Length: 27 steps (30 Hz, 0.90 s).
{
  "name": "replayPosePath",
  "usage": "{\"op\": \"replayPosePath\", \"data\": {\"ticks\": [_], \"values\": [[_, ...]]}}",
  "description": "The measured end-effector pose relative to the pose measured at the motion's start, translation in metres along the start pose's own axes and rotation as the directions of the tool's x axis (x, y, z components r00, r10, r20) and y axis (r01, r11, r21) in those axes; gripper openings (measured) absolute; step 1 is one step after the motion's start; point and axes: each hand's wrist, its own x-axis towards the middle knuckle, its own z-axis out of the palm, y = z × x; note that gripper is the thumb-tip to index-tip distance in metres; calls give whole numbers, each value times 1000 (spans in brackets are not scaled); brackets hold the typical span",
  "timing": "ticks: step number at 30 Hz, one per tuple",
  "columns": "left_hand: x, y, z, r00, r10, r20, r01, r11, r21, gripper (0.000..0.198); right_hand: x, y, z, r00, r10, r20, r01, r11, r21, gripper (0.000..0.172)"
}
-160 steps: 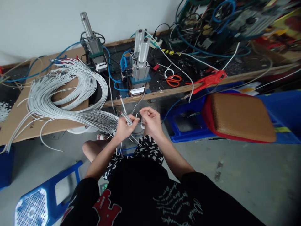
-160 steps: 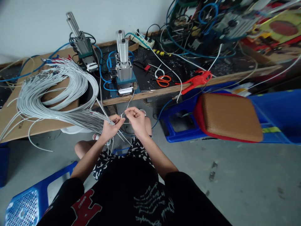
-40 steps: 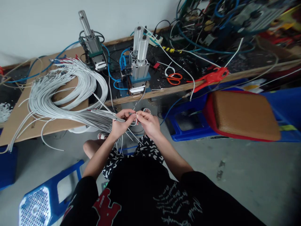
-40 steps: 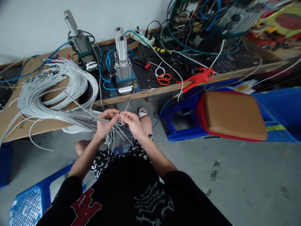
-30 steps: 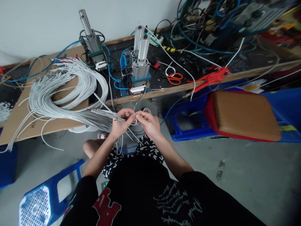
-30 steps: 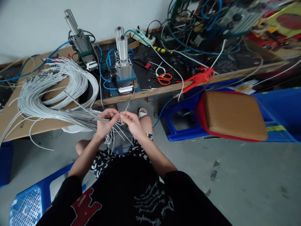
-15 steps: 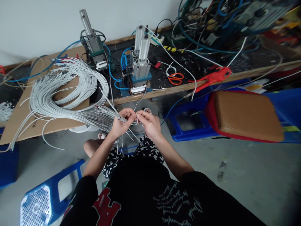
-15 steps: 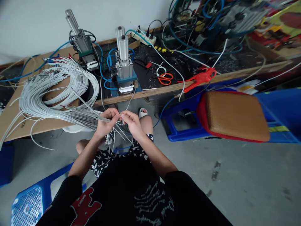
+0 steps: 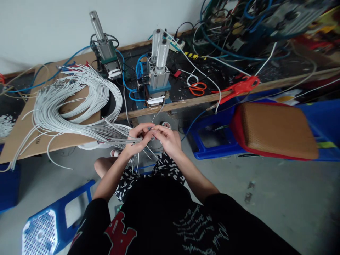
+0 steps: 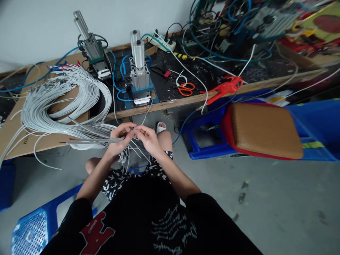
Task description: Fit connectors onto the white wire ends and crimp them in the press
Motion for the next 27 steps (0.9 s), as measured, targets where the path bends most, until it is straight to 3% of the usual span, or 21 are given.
{"op": "replayPosePath", "data": {"ticks": [21, 27], "values": [[2, -1, 2, 996, -74, -42, 72, 996, -50, 20, 0, 1, -2, 1000, -8, -22, 7, 999, -34, 36], [3, 0, 5, 992, -113, -59, 108, 991, -79, 20, -2, -5, -5, 999, -20, -30, 16, 993, -118, 34]]}}
